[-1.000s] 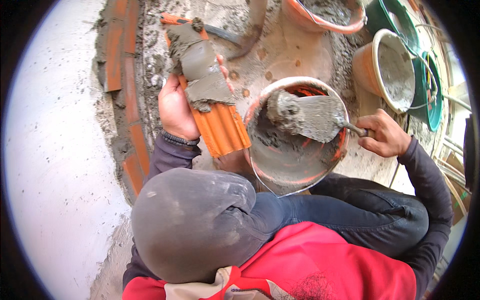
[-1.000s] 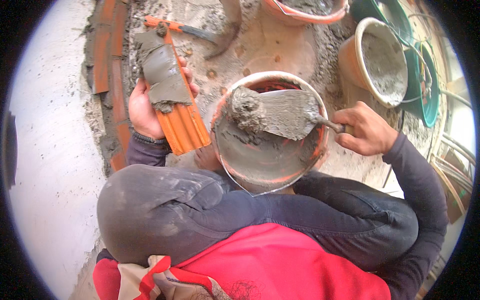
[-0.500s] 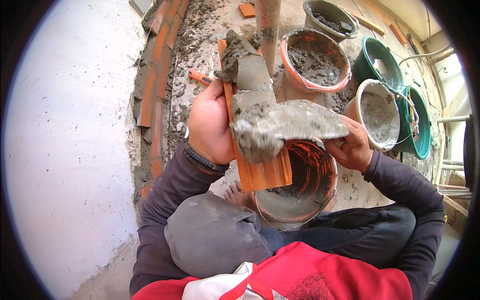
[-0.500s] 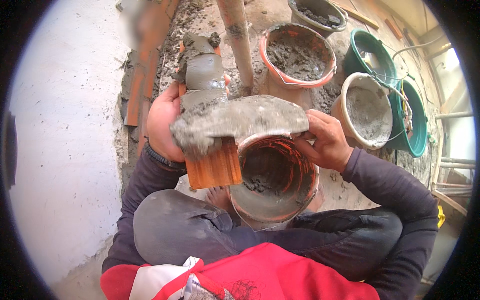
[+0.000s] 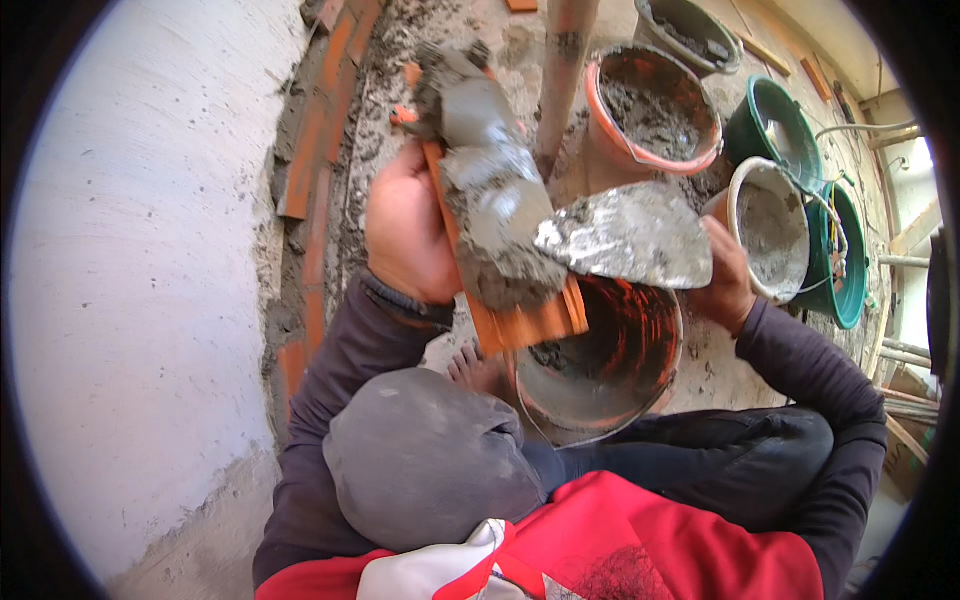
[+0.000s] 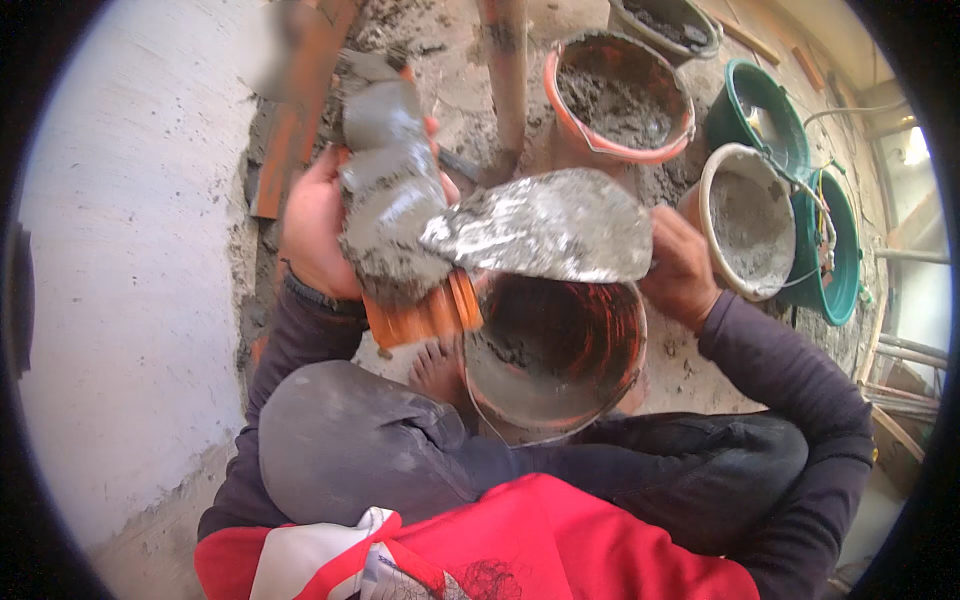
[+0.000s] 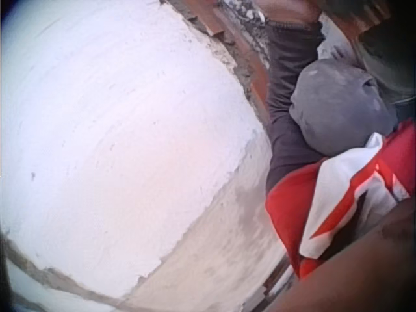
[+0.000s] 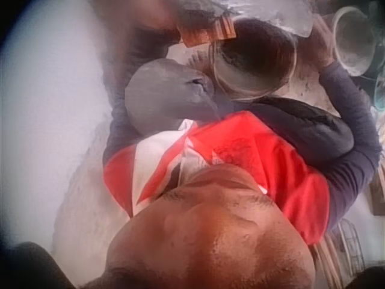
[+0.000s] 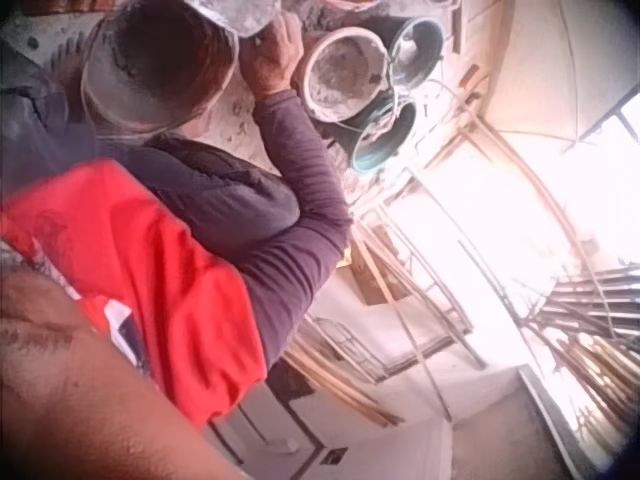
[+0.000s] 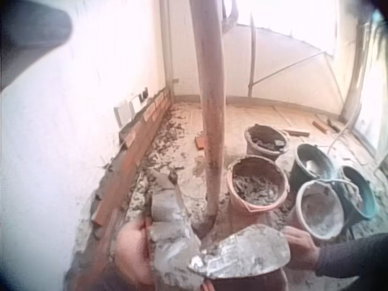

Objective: The person applies mortar to bricks with a trowel and secures them against a wall by hand and with a hammer.

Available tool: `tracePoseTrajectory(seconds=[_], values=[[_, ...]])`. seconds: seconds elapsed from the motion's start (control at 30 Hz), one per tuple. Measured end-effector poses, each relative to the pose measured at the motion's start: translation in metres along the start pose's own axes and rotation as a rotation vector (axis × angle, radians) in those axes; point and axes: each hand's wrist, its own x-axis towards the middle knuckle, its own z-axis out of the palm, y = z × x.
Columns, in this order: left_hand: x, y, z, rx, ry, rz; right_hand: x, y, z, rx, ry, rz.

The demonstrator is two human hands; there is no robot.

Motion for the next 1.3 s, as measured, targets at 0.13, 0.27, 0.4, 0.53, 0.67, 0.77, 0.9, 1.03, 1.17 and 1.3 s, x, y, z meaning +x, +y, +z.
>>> tracePoseTrajectory(seconds=[0.13, 0.27, 0.4, 0.53, 0.67, 0.77, 0.9, 1.03, 1.17, 1.3], values=[[0.004, 0.002, -0.033, 0.169, 0.140, 0.042, -0.022, 0.021, -0.053, -0.043, -0.176, 0.137], [-0.009, -0.004, -0.072, -0.030, -0.162, -0.075, 0.015, -0.029, -0.091, -0.295, -0.680, 0.189], [-0.010, -0.035, -0.081, -0.192, -0.022, -0.207, 0.014, -0.057, -0.066, -0.275, -1.058, 0.288], [0.007, -0.066, -0.108, -0.213, -0.074, -0.289, -0.019, -0.055, -0.015, -0.428, -0.908, -0.088], [0.004, -0.071, -0.112, -0.209, -0.044, -0.230, -0.027, -0.061, 0.026, -0.493, -0.999, 0.040], [0.004, -0.068, -0.115, -0.205, -0.036, -0.274, -0.036, -0.062, 0.024, -0.466, -1.043, -0.007], [0.003, -0.071, -0.109, -0.302, -0.081, -0.329, -0.032, -0.063, 0.012, -0.346, -1.217, 0.055], [0.007, -0.072, -0.114, -0.198, -0.053, -0.329, -0.021, -0.051, 0.004, -0.291, -1.311, 0.104], [0.010, -0.079, -0.116, -0.204, -0.036, -0.427, -0.009, -0.048, -0.008, -0.331, -1.301, 0.169], [0.009, -0.087, -0.115, -0.199, -0.067, -0.442, -0.018, -0.045, -0.004, -0.270, -1.316, 0.206]])
